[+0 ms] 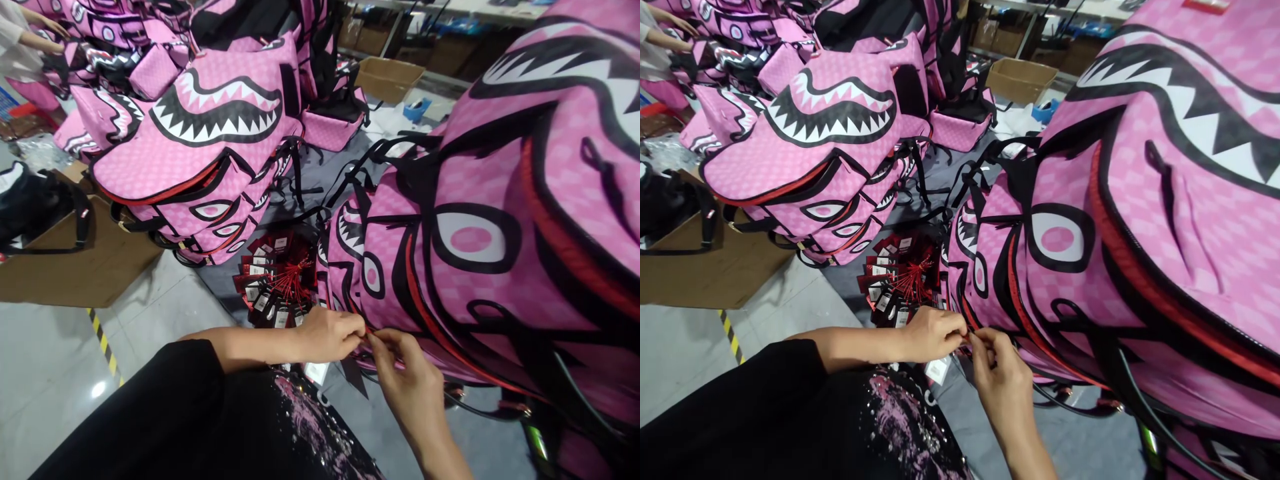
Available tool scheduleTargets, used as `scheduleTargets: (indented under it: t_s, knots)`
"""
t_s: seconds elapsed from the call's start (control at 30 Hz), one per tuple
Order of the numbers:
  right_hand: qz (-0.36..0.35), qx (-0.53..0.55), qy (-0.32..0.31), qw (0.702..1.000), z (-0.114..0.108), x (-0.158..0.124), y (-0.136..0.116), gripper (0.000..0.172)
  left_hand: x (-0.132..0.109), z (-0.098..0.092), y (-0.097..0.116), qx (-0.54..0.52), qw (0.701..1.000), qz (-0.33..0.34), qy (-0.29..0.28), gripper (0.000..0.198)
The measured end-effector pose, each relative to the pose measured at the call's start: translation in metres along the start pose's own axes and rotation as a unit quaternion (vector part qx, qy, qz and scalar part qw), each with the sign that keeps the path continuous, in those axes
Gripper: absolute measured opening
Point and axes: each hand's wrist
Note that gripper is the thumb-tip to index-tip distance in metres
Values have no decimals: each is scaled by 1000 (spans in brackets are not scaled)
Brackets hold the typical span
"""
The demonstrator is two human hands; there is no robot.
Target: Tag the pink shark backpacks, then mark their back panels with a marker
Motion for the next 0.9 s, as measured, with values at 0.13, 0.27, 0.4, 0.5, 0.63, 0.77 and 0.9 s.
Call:
scheduleTargets:
  t_s: [0.13,0.27,0.4,0.5,0.63,0.77,0.9]
  knots:
    - [17,-16,17,1000,1,0,-2,17,2,-4,-4,-38,997,37,-62,15]
    - [26,-28,22,999,6,-1,-1,18,3,2,-7,-18,999,34,-23,19]
    - [31,-36,35,998,9,3,-2,19,3,7,-8,-16,999,50,13,17]
    - [17,-52,19,998,7,4,-9,18,4,-5,-26,-73,993,81,50,13]
    - [-25,-123,-8,992,13,4,-23,24,13,-26,-89,64,980,-117,146,17]
    - [8,-28,-35,999,58,15,-17,25,32,-22,-151,167,963,-180,116,10]
    - [129,78,-73,986,124,45,9,28,44,-5,-175,208,955,-191,90,14]
Point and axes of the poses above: each hand's wrist, its own x-axis towards the middle knuckle, its own z-axis out of the palm, y = z × x, and after that the axes turned 7 degrees about -z, right-handed
